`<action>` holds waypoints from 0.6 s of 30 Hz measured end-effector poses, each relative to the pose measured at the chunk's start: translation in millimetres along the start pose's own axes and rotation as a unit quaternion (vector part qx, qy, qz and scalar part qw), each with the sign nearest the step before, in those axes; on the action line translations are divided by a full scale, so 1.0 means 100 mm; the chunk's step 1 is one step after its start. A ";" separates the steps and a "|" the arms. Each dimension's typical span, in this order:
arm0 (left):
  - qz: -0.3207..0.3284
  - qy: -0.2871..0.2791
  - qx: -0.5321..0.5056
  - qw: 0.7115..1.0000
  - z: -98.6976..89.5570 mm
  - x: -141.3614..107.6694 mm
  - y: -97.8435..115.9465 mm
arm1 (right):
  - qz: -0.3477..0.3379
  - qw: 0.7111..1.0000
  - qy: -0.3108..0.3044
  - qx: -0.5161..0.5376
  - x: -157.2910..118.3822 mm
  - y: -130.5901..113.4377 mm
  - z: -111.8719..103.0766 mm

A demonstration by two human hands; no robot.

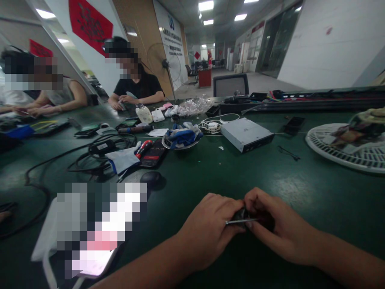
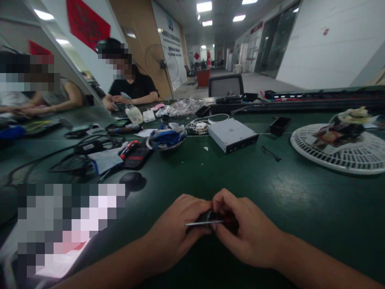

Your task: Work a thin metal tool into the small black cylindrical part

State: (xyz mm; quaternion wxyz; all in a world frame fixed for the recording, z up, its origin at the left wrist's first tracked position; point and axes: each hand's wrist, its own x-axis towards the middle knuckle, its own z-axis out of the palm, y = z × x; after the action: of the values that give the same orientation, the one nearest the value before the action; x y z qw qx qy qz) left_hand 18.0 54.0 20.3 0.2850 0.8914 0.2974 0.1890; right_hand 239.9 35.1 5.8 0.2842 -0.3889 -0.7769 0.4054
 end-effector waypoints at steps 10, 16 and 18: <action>-0.029 -0.030 -0.001 0.999 -0.06 0.02 0.05 | 0.052 0.997 0.026 -0.056 0.04 0.04 0.07; -0.011 -0.043 0.012 0.999 -0.04 -0.04 0.08 | 0.089 0.994 0.049 0.039 0.08 0.04 0.02; 0.001 -0.045 0.017 0.999 -0.04 -0.04 0.08 | 0.106 0.991 0.037 0.069 0.10 0.03 0.01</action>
State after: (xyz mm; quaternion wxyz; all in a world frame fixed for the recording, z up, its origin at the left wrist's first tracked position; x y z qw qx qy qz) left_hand 16.3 47.8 27.2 0.2823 0.9041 0.2867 0.1440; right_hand 235.5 44.1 4.0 0.2940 -0.4629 -0.6909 0.4711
